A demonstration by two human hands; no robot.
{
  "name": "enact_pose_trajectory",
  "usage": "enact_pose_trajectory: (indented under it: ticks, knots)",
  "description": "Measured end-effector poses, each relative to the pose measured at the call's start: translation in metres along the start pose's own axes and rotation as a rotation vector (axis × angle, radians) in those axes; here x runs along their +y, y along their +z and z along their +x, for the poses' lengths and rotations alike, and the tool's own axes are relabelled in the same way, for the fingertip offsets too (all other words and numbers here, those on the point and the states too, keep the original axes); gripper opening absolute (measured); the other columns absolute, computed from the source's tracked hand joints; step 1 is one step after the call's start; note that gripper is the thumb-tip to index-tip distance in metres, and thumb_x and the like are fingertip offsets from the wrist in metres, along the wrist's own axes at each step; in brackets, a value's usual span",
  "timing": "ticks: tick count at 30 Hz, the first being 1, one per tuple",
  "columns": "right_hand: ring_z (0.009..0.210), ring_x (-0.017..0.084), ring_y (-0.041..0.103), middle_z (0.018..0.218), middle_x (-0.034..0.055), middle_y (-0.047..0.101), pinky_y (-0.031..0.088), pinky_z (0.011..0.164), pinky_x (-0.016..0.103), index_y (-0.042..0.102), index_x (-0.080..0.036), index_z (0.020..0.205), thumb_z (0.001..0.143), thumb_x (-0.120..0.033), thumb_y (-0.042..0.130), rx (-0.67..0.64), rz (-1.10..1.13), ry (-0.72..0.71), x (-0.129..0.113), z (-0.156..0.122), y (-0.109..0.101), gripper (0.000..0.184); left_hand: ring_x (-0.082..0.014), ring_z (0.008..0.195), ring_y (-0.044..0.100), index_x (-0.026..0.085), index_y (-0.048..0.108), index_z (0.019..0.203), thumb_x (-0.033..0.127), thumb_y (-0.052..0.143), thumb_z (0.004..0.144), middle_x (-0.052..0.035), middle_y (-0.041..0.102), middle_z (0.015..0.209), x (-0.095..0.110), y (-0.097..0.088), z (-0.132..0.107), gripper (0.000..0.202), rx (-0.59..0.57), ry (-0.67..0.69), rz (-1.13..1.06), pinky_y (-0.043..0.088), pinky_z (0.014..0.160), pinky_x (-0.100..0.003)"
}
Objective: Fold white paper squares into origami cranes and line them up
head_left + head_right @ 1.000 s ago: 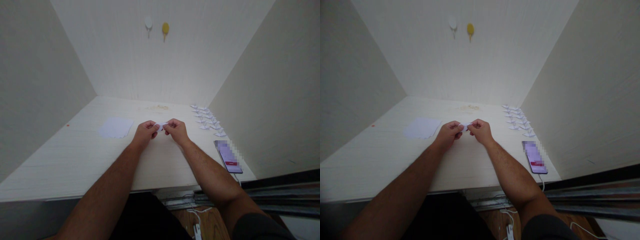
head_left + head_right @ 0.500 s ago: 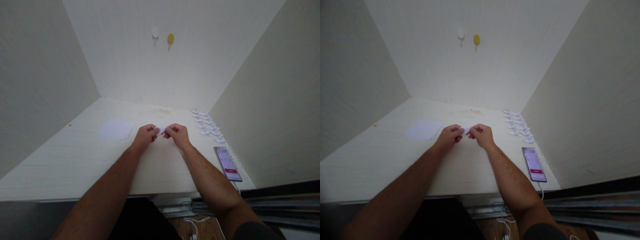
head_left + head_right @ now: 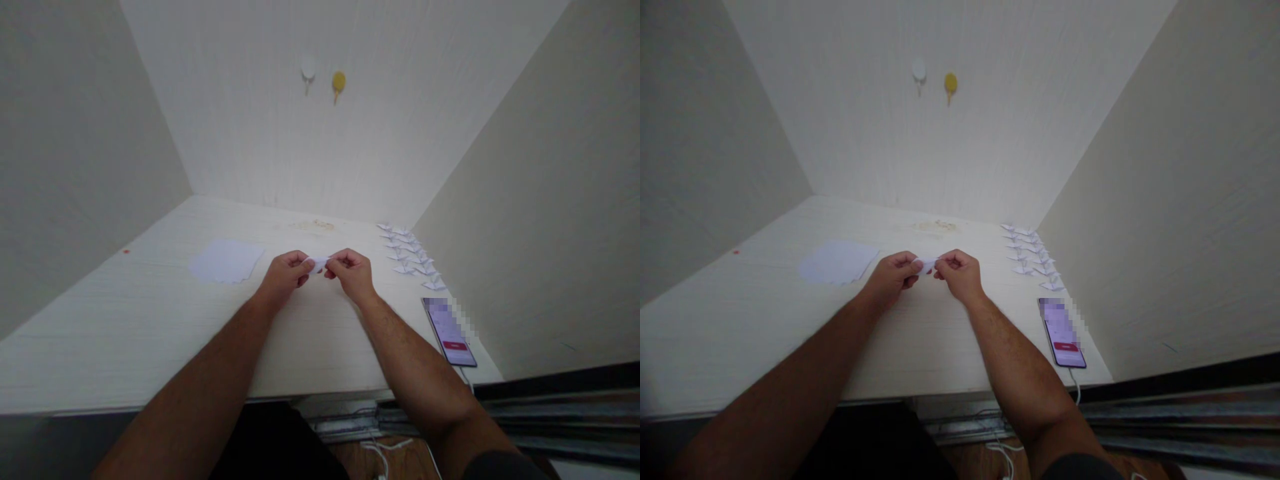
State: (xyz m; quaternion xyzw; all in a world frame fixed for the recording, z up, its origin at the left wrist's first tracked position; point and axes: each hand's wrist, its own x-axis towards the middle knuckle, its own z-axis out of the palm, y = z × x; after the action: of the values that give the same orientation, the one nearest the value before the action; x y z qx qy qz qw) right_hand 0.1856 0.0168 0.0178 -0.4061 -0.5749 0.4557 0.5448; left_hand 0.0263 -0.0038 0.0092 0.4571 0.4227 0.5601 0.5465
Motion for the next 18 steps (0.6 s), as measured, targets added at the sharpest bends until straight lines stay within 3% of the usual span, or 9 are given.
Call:
enact_pose_trajectory:
  ticks: [6, 11, 18]
  knots:
    - [0.047, 0.012, 0.061, 0.051, -0.0018, 0.065, 0.049, 0.048, 0.024, 0.063, -0.019, 0.066, 0.064, -0.030, 0.074, 0.028, 0.039, -0.026, -0.0015, -0.0004, 0.0010, 0.016, -0.0073, 0.041, 0.042, 0.016, 0.060, 0.069, 0.038, 0.073, 0.071, 0.0013, 0.057, 0.048, 0.0017, -0.0011, -0.0009, 0.026, -0.019, 0.027, 0.093, 0.027, 0.042, -0.020]
    - [0.046, 0.011, 0.058, 0.053, -0.0040, 0.064, 0.046, 0.047, 0.023, 0.065, -0.019, 0.075, 0.065, -0.026, 0.072, 0.020, 0.020, -0.071, -0.0008, 0.0003, -0.0012, 0.013, -0.0075, 0.042, 0.043, 0.013, 0.065, 0.073, 0.037, 0.069, 0.075, -0.0009, 0.061, 0.051, 0.0074, -0.0009, -0.0036, 0.024, -0.036, 0.054, 0.180, 0.029, 0.043, -0.021]
    - [0.046, 0.011, 0.058, 0.052, -0.0035, 0.063, 0.046, 0.048, 0.024, 0.062, -0.019, 0.071, 0.064, -0.024, 0.072, 0.039, 0.061, -0.068, -0.0012, 0.0004, -0.0003, 0.013, -0.0080, 0.042, 0.047, 0.014, 0.064, 0.073, 0.037, 0.068, 0.076, -0.0022, 0.065, 0.055, 0.0078, 0.0013, -0.0043, 0.023, -0.040, 0.068, 0.201, 0.034, 0.044, -0.021]
